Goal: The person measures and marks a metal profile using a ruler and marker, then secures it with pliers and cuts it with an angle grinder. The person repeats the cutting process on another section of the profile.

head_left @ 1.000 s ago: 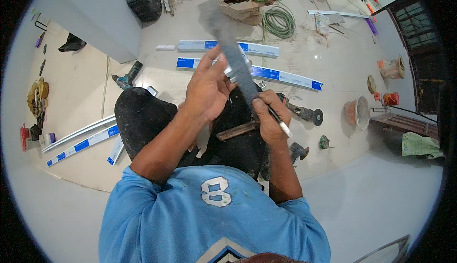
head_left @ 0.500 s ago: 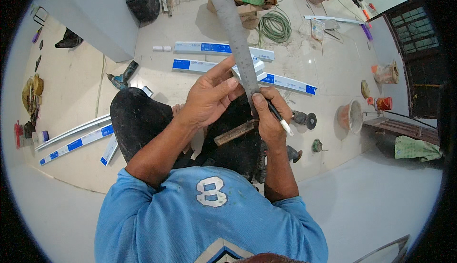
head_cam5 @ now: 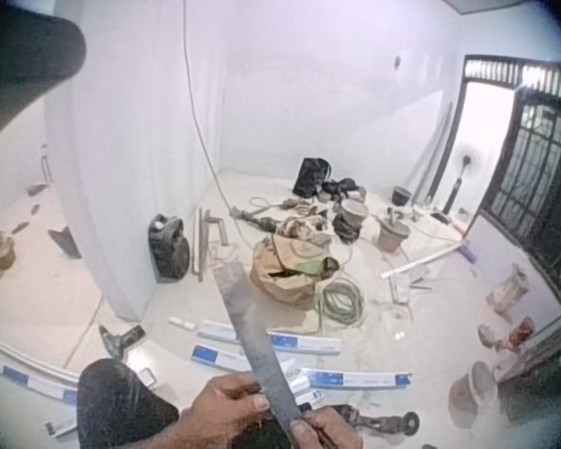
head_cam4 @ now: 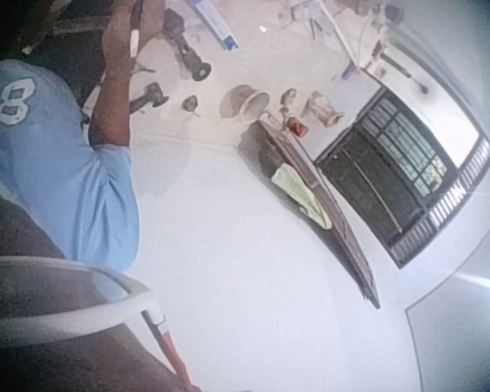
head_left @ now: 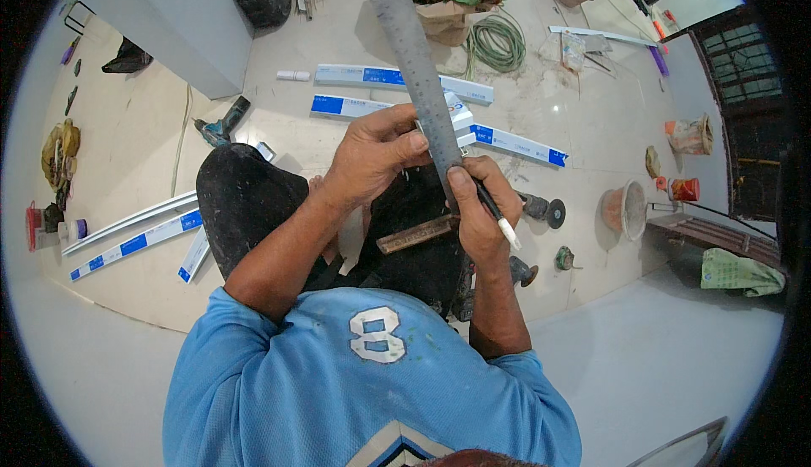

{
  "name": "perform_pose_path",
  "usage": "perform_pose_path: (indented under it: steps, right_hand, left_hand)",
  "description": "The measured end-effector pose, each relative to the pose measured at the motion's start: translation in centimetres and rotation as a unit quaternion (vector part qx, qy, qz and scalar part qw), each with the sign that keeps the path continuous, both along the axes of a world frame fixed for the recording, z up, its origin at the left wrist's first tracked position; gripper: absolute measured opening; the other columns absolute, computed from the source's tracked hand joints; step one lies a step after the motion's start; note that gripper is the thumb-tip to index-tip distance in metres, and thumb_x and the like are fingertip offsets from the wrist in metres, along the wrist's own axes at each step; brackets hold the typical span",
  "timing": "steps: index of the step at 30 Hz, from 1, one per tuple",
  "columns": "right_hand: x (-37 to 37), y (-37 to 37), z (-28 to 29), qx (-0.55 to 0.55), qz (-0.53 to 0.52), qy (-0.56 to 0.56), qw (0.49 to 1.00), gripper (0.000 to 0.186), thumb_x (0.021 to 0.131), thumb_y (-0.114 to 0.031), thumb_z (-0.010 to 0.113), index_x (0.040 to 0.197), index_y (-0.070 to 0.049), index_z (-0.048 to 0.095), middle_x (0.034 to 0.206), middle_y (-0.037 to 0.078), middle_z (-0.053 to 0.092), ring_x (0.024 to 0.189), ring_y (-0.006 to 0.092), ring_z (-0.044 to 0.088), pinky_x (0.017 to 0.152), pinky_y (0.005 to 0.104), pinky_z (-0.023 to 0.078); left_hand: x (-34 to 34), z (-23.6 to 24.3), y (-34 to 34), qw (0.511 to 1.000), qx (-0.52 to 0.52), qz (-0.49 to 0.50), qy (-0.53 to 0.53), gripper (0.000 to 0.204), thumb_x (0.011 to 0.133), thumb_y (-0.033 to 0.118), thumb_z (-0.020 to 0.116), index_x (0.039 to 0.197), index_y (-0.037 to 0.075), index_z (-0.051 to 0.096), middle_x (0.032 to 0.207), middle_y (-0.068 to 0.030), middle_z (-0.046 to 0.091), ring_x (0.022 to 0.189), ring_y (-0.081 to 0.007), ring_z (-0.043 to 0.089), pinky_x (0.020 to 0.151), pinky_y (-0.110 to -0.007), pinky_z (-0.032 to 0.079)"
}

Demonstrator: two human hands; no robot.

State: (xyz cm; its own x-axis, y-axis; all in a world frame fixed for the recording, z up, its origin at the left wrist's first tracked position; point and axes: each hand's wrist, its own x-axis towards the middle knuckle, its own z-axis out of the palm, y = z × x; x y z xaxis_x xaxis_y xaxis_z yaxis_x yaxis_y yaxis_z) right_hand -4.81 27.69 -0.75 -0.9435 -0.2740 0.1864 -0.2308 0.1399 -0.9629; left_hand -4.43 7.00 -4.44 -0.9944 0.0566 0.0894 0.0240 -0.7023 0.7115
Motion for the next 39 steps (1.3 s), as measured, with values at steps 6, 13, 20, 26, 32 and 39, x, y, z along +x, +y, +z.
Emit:
perform_pose_path:
  steps: [6,13,20,26,32,39]
  right_hand:
    - [0.0,0.1,-0.8,0.026,-0.016,0.032,0.999,0.009,0.101,-0.005,0.075,0.104,0.003,0.072,0.090,0.011,0.070,0.081,0.0191,0.067,0.075,0.0338,0.053]
    - [-0.2,0.3,-2.0,0.033,-0.016,0.003,0.999,0.011,0.099,-0.006,0.077,0.105,0.003,0.073,0.089,0.011,0.070,0.079,0.0173,0.066,0.073,0.0333,0.053]
    - [-0.3,0.1,-2.7,0.040,-0.018,-0.008,0.999,0.012,0.101,-0.008,0.077,0.106,0.002,0.074,0.087,0.009,0.070,0.078,0.0154,0.065,0.071,0.0330,0.052]
    - [0.0,0.2,-3.3,0.042,-0.024,-0.030,0.998,0.013,0.102,-0.010,0.077,0.106,0.002,0.074,0.087,0.010,0.070,0.078,0.0169,0.065,0.072,0.0337,0.052]
    - [-0.2,0.0,-3.1,0.043,-0.028,-0.025,0.998,0.013,0.101,-0.010,0.077,0.106,0.002,0.074,0.089,0.010,0.070,0.081,0.0188,0.066,0.075,0.0348,0.053]
    - [-0.1,-0.1,-3.1,0.043,-0.026,-0.014,0.999,0.012,0.101,-0.009,0.077,0.106,0.003,0.075,0.091,0.011,0.072,0.082,0.0179,0.068,0.076,0.0340,0.054]
  left_hand:
    - [0.1,0.0,0.3,0.999,-0.010,0.007,-0.040,0.052,0.103,0.013,0.076,0.150,-0.004,0.061,0.137,-0.0173,0.072,0.124,-0.0268,0.073,0.104,-0.043,0.064]
    - [0.2,-0.4,0.6,0.997,-0.046,0.010,-0.056,0.054,0.105,0.015,0.075,0.152,-0.006,0.058,0.139,-0.0197,0.070,0.125,-0.0280,0.072,0.105,-0.041,0.064]
    - [0.1,-1.7,0.9,0.997,-0.021,0.019,-0.073,0.053,0.105,0.013,0.074,0.152,-0.005,0.057,0.144,-0.0193,0.068,0.129,-0.0284,0.070,0.109,-0.044,0.062]
    - [0.1,-2.6,0.5,0.997,-0.022,0.006,-0.072,0.054,0.104,0.010,0.075,0.153,-0.002,0.058,0.146,-0.0181,0.067,0.131,-0.0276,0.069,0.110,-0.046,0.061]
    - [0.2,-2.9,1.0,0.999,-0.023,0.033,-0.030,0.061,0.097,0.001,0.080,0.153,-0.005,0.057,0.140,-0.0196,0.069,0.126,-0.0257,0.070,0.107,-0.038,0.063]
    - [0.2,-2.0,1.9,0.993,-0.061,0.077,-0.059,0.057,0.095,-0.001,0.081,0.148,-0.005,0.061,0.132,-0.0164,0.073,0.117,-0.0228,0.072,0.106,-0.038,0.061]
